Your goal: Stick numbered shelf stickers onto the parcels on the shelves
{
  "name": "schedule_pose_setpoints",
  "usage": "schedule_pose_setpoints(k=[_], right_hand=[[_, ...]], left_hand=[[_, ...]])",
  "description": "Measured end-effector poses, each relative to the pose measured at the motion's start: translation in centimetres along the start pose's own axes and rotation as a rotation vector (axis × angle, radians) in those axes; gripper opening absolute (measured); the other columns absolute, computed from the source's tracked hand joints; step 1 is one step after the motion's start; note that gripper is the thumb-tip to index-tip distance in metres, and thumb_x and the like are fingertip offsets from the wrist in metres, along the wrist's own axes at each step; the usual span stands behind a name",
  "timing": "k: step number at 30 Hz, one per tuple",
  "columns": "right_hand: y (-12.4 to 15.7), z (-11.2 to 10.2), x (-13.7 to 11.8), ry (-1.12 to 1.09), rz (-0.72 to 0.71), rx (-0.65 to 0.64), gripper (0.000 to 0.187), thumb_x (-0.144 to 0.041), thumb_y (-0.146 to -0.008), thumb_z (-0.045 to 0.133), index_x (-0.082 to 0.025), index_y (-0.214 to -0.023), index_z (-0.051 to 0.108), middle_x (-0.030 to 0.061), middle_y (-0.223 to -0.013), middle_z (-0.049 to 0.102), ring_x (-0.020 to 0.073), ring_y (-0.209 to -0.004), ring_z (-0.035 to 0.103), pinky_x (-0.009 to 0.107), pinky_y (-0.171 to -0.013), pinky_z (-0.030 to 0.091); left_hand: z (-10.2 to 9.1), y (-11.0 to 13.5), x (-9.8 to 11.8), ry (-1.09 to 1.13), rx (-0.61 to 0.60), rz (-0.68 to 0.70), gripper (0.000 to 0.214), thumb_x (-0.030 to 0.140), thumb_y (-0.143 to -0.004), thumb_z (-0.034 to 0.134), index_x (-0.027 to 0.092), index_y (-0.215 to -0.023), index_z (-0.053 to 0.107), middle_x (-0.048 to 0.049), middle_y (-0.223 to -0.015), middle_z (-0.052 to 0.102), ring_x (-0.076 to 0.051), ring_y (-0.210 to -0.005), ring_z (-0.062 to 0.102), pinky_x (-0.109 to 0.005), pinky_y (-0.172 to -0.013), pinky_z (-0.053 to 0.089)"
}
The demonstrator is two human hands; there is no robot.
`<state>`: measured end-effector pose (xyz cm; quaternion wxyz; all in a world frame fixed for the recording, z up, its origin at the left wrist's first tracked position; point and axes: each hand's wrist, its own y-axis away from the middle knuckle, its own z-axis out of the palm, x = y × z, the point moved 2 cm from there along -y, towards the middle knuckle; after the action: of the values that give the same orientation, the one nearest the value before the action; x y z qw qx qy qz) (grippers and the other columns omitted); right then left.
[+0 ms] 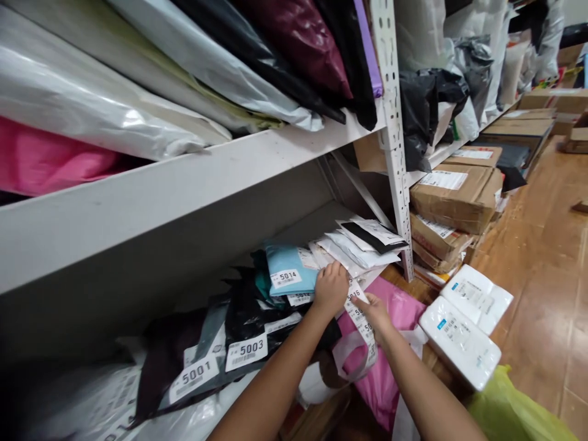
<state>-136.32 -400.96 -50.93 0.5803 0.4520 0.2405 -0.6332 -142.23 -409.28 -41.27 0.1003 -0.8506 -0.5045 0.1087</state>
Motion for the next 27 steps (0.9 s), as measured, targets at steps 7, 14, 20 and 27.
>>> schedule_pose_setpoints(k=[7, 14, 20, 27], right_hand=[[2.0, -3.4, 1.3, -0.04, 0.022, 0.022, 0.053, -0.061, -0.047, 0.086, -0.02, -0.057, 0.055, -0.0048, -0.047, 0.053, 0.0093, -0.042, 0.04, 0.025, -0.046, 0.031], [0.6, -4.3, -2.0, -0.056, -0.17, -0.158, 0.047, -0.05, -0.056, 0.087, -0.023, -0.087, 0.064, -0.0007, -0.075, 0.068, 0.0185, -0.067, 0.061, 0.03, -0.065, 0.048], [-1.5, -3.6, -5.9, 0.135, -0.403, -0.201, 0.037, -0.056, -0.068, 0.075, -0.021, -0.076, 0.067, 0.0019, -0.079, 0.066, 0.0206, -0.079, 0.059, 0.031, -0.074, 0.047], [-4.6, -1.8, -6.5, 0.138, -0.328, -0.041, 0.033, -0.052, -0.064, 0.074, -0.02, -0.066, 0.067, -0.0002, -0.062, 0.063, 0.0165, -0.059, 0.054, 0.027, -0.057, 0.042]], left_hand=[[-1.6, -0.3, 0.3, 0.026, 0.017, -0.061, 0.024, 0.016, -0.084, 0.054, 0.012, -0.107, 0.059, -0.0153, -0.111, 0.058, -0.028, -0.102, 0.057, -0.04, -0.087, 0.047], [-2.3, -1.1, -0.7, 0.335, 0.024, 0.296, 0.046, 0.006, -0.08, 0.039, 0.021, -0.115, 0.064, -0.0081, -0.119, 0.063, -0.023, -0.115, 0.055, -0.041, -0.106, 0.044], [-2.0, -2.3, -1.1, 0.361, -0.031, 0.274, 0.058, 0.014, -0.083, 0.039, 0.022, -0.139, 0.052, -0.0076, -0.139, 0.053, -0.023, -0.126, 0.049, -0.04, -0.111, 0.039], [-3.0, -4.2, -1.2, 0.567, -0.199, 0.237, 0.051, 0.025, -0.09, 0.037, 0.023, -0.139, 0.048, -0.0045, -0.118, 0.068, -0.022, -0.115, 0.057, -0.04, -0.104, 0.042]])
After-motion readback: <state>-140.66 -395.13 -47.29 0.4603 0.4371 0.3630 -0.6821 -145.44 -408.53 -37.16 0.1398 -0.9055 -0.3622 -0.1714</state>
